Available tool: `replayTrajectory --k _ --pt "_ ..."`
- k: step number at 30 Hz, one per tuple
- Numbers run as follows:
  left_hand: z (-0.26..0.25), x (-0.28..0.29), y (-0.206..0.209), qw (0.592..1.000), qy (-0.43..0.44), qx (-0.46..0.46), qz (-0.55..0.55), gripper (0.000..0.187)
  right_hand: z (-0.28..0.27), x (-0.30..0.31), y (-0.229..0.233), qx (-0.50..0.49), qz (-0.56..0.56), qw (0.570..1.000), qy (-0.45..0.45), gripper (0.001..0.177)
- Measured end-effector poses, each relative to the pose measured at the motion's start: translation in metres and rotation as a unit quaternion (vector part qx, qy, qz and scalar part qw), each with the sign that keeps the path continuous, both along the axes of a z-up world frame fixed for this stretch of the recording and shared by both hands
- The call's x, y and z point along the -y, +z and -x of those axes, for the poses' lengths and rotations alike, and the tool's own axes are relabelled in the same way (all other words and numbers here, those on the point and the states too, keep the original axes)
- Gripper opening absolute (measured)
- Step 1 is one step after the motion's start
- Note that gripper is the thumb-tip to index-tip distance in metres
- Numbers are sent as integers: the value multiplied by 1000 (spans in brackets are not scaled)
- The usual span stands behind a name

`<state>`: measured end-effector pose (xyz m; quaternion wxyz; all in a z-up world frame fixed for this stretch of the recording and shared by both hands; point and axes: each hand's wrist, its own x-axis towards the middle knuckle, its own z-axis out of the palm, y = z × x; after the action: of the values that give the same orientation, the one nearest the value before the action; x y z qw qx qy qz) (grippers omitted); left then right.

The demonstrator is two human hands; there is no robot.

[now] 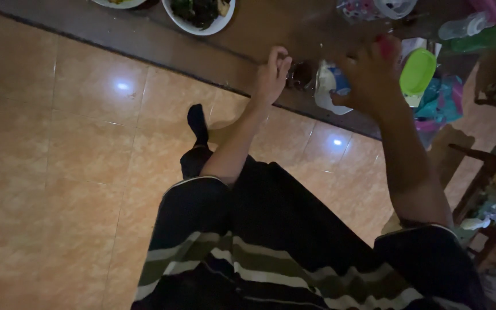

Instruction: Preparing a cup of tea by stirring the contents and then pouring condensed milk into the cup.

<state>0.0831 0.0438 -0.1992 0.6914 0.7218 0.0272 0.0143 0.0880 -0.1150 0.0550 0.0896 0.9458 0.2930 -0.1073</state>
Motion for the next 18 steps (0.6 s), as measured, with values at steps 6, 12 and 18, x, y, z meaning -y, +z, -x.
replayTrajectory --k 6,12,18 --pt "6 10 8 993 41 -61 93 18 -7 -9 1 -29 11 1000 5 90" --pt "9 25 -4 986 127 -30 100 18 -9 3 -2 -24 11 999 32 92" --pt "17 34 17 971 150 -95 161 20 -6 30 10 -41 -36 998 39 83"
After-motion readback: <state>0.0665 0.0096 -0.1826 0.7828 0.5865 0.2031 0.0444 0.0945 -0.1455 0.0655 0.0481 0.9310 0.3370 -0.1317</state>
